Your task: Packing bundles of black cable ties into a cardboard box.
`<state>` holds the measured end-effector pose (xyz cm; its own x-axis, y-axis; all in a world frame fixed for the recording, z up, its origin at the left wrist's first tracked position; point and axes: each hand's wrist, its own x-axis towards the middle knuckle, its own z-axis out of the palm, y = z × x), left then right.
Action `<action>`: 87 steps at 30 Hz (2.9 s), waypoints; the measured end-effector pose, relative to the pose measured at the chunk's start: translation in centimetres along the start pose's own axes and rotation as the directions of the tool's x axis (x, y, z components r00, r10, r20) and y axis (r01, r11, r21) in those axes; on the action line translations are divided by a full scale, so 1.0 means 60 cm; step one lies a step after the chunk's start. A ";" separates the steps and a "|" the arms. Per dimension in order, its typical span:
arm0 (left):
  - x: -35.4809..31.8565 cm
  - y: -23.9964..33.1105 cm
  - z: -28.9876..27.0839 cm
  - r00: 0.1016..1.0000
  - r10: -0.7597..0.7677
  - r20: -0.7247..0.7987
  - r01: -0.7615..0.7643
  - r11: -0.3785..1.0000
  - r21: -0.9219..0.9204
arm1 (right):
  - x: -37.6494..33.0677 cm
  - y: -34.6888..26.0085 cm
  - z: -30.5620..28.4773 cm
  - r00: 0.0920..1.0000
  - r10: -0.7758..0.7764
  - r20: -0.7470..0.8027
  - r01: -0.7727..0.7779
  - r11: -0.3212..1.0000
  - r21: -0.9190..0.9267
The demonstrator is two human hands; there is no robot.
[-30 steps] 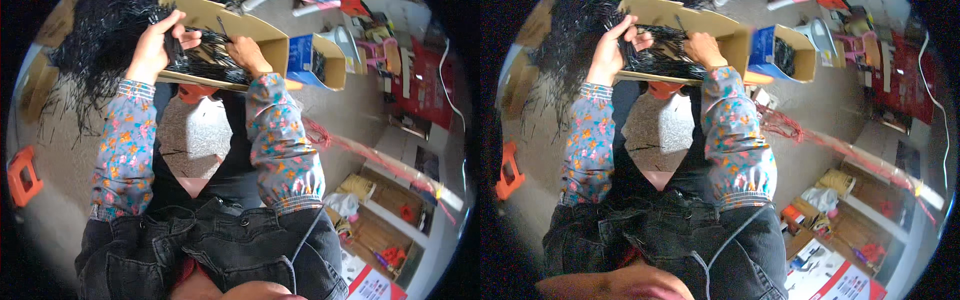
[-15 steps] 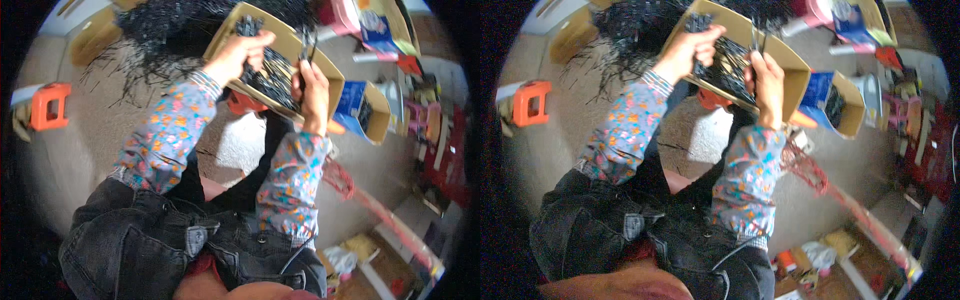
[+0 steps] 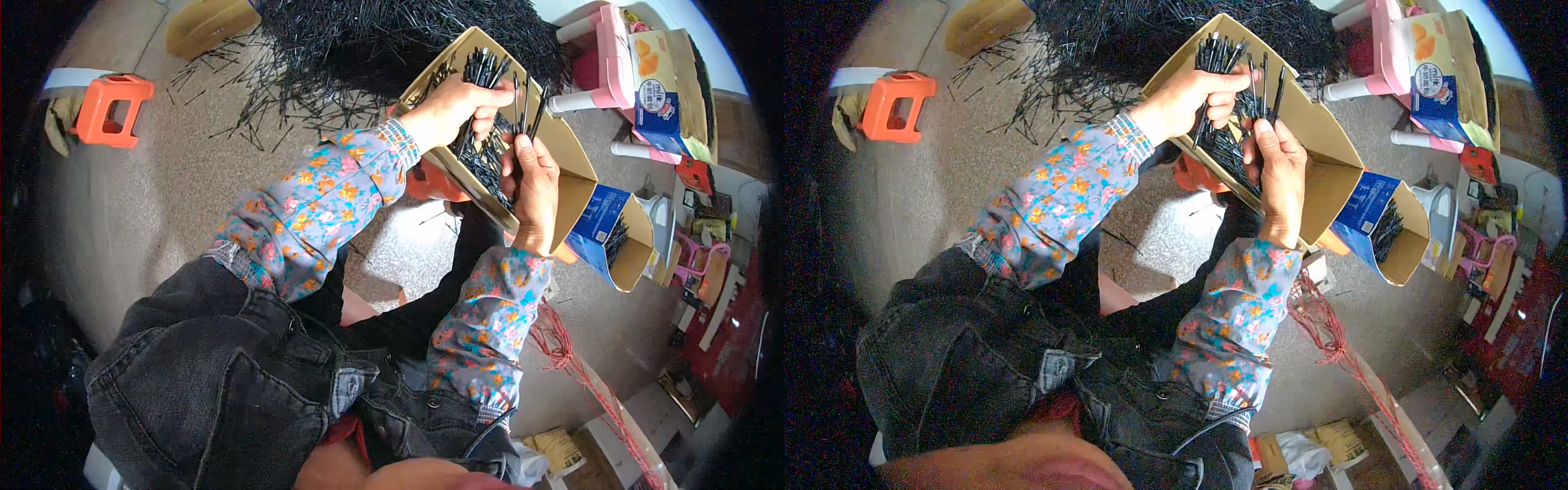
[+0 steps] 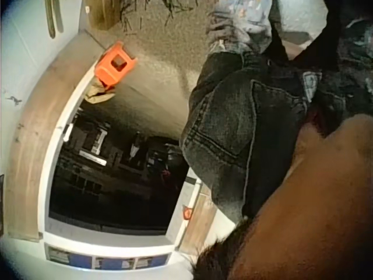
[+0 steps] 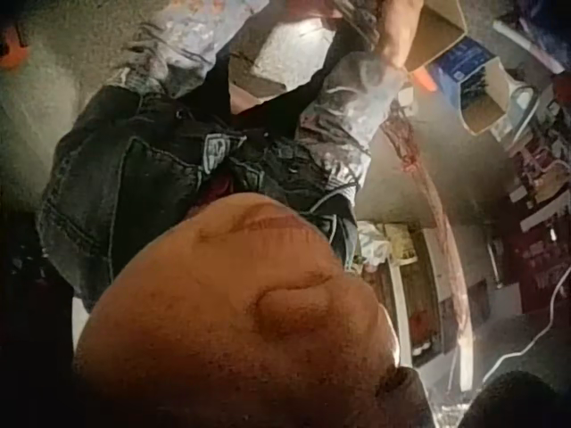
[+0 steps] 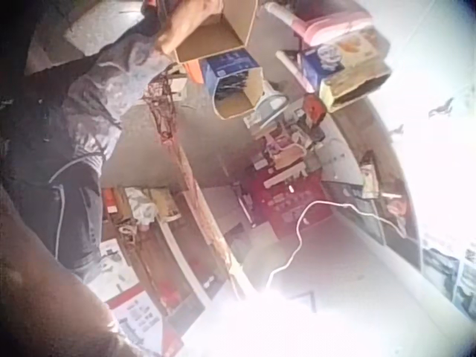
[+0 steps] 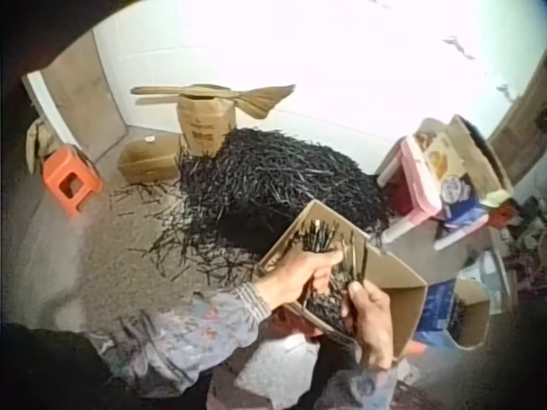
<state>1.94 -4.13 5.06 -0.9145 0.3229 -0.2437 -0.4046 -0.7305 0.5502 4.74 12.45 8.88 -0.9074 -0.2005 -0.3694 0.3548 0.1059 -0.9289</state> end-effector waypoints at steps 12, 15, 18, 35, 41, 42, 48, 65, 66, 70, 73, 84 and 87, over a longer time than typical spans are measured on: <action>-0.010 -0.001 -0.022 0.993 -0.067 0.093 0.053 0.987 0.150 | 0.003 0.010 0.013 0.998 0.051 0.022 -0.052 0.998 0.041; -0.010 0.020 0.005 0.987 -0.058 0.150 0.031 0.983 0.180 | 0.001 -0.006 -0.009 0.989 -0.001 0.145 -0.003 1.000 0.028; -0.011 0.008 -0.004 0.993 -0.038 0.110 0.027 0.994 0.105 | 0.000 0.005 -0.008 0.981 -0.019 0.194 -0.001 0.995 0.104; 0.025 -0.002 -0.035 0.997 0.011 0.082 -0.013 1.000 0.020 | -0.005 -0.002 -0.036 0.997 -0.048 -0.063 0.060 0.978 0.199; 0.005 -0.005 -0.013 0.981 0.017 0.191 -0.018 1.000 0.001 | 0.013 0.004 -0.036 0.992 -0.017 -0.128 0.057 0.947 0.315; 0.003 -0.006 -0.005 0.980 -0.011 0.197 0.013 1.000 -0.010 | 0.009 0.003 -0.039 0.991 -0.037 -0.127 0.080 0.933 0.350; -0.010 -0.016 0.017 0.994 -0.017 0.108 0.009 0.997 0.077 | 0.005 0.001 -0.036 0.998 -0.030 -0.061 0.049 0.944 0.327; -0.004 -0.030 0.010 0.996 0.063 0.056 -0.072 0.980 0.184 | 0.004 0.007 -0.010 0.998 0.045 0.032 -0.049 0.990 0.136; -0.002 -0.028 0.015 0.996 0.052 0.078 -0.066 0.980 0.190 | 0.003 0.005 -0.013 0.999 0.044 0.023 -0.046 0.991 0.126; -0.006 -0.022 0.017 0.993 0.045 0.105 -0.069 0.971 0.231 | 0.002 0.003 -0.013 0.998 0.055 0.014 -0.057 0.994 0.094; -0.011 -0.021 0.016 0.996 0.066 0.060 -0.082 0.947 0.312 | 0.004 0.009 -0.002 0.998 0.048 -0.032 -0.048 0.999 -0.007; 0.014 -0.012 -0.022 0.993 0.112 -0.048 -0.112 0.994 0.004 | -0.005 0.000 -0.008 0.999 0.022 -0.047 -0.027 0.994 -0.104; 0.014 -0.005 -0.016 0.992 0.058 -0.113 -0.065 0.996 -0.060 | -0.007 -0.003 -0.014 0.997 0.047 -0.061 -0.052 0.995 -0.087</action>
<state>1.31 -4.23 3.91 -0.9306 0.2094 -0.3003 -0.3432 -0.7847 0.5161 4.88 13.36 9.25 -0.9019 -0.1352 -0.4103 0.3806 0.2002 -0.9028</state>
